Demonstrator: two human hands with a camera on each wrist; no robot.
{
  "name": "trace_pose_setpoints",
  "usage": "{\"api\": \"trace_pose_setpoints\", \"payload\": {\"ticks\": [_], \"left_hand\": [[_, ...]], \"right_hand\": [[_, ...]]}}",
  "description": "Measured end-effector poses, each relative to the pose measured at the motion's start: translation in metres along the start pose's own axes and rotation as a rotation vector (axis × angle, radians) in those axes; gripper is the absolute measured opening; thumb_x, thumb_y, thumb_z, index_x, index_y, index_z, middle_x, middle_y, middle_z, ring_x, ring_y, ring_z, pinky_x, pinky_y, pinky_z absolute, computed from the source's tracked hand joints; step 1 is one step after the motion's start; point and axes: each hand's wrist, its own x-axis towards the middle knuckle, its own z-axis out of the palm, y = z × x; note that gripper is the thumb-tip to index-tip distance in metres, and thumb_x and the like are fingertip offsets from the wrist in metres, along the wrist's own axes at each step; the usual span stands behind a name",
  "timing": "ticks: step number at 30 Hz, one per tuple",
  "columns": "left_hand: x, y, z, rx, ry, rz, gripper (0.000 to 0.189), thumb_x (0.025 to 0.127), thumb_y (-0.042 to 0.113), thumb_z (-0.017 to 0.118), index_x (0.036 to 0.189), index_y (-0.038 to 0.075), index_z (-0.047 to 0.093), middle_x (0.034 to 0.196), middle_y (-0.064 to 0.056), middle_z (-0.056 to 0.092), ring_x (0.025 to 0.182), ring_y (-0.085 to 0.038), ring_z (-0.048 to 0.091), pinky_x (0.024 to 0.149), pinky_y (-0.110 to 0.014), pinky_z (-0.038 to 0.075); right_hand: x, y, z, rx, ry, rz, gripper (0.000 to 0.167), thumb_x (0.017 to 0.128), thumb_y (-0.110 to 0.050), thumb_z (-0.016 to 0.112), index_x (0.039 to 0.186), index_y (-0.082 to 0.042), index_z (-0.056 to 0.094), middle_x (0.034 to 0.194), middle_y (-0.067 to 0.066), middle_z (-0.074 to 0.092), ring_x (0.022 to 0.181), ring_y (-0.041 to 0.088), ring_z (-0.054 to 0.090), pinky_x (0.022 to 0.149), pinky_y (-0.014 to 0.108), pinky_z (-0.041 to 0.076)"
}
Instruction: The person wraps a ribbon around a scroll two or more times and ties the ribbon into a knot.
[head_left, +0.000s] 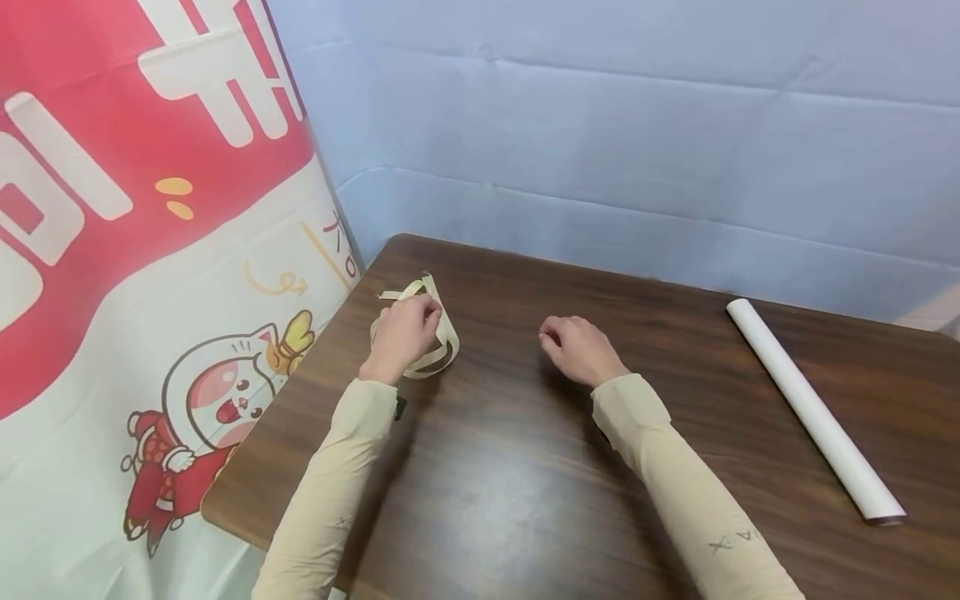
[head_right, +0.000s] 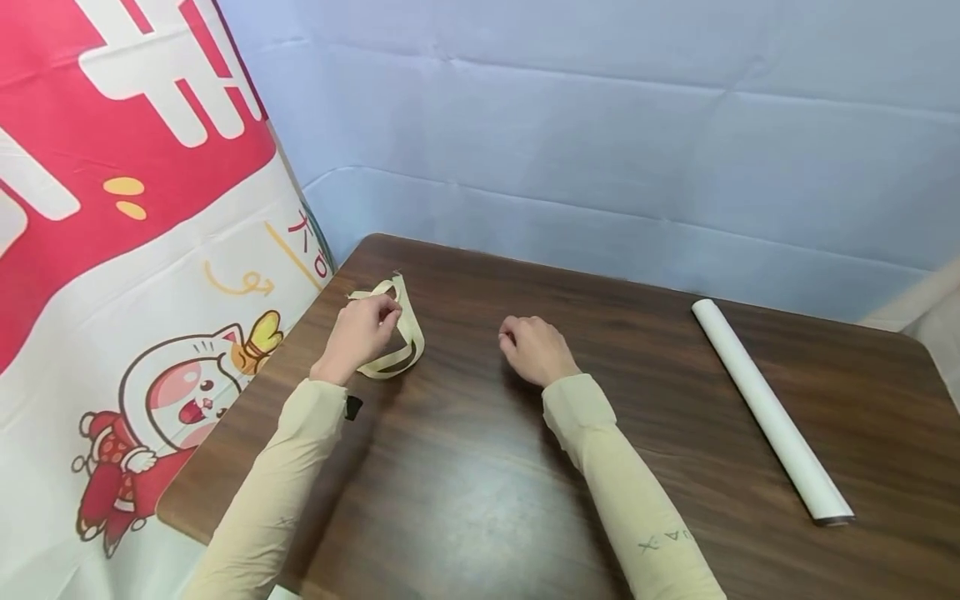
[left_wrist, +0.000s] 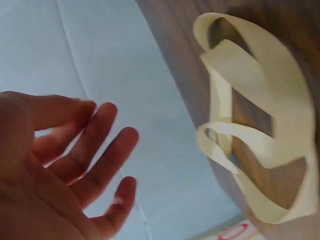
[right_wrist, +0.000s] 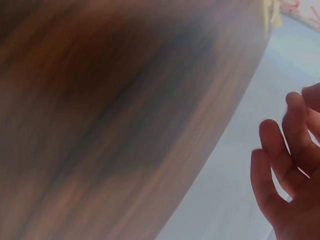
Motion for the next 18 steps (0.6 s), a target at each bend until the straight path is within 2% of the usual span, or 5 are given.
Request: {"api": "trace_pose_setpoints", "payload": {"ticks": [4, 6, 11, 18], "left_hand": [[-0.005, -0.015, 0.0, -0.019, -0.032, -0.062, 0.021, 0.092, 0.012, 0.054, 0.107, 0.009, 0.068, 0.102, -0.009, 0.073, 0.086, -0.029, 0.068, 0.077, -0.047, 0.052], [-0.008, -0.021, 0.001, -0.021, -0.046, -0.075, 0.021, 0.091, 0.01, 0.054, 0.106, 0.008, 0.068, 0.102, -0.009, 0.073, 0.086, -0.03, 0.068, 0.077, -0.047, 0.052], [-0.014, -0.034, 0.003, -0.026, -0.08, -0.124, 0.025, 0.088, 0.005, 0.051, 0.106, 0.006, 0.068, 0.101, -0.011, 0.072, 0.087, -0.031, 0.066, 0.075, -0.047, 0.052], [-0.019, -0.049, 0.009, 0.004, -0.067, -0.201, 0.031, 0.081, -0.003, 0.057, 0.111, -0.003, 0.065, 0.109, -0.022, 0.062, 0.104, -0.039, 0.059, 0.089, -0.049, 0.048]], "right_hand": [[0.004, -0.018, 0.007, 0.095, -0.06, -0.061, 0.025, 0.098, -0.017, 0.052, 0.114, -0.005, 0.067, 0.105, 0.008, 0.068, 0.097, 0.025, 0.06, 0.086, 0.043, 0.048], [0.006, -0.027, 0.012, 0.106, -0.082, -0.103, 0.026, 0.097, -0.016, 0.053, 0.115, -0.004, 0.067, 0.109, 0.008, 0.068, 0.102, 0.026, 0.059, 0.089, 0.043, 0.048], [0.01, -0.047, 0.026, 0.05, -0.123, -0.191, 0.027, 0.096, -0.014, 0.054, 0.118, -0.004, 0.065, 0.119, 0.01, 0.064, 0.114, 0.027, 0.055, 0.099, 0.042, 0.045], [0.013, -0.07, 0.045, 0.005, -0.206, -0.292, 0.036, 0.095, -0.014, 0.055, 0.129, -0.001, 0.058, 0.141, 0.015, 0.051, 0.134, 0.032, 0.044, 0.111, 0.046, 0.035]]}}
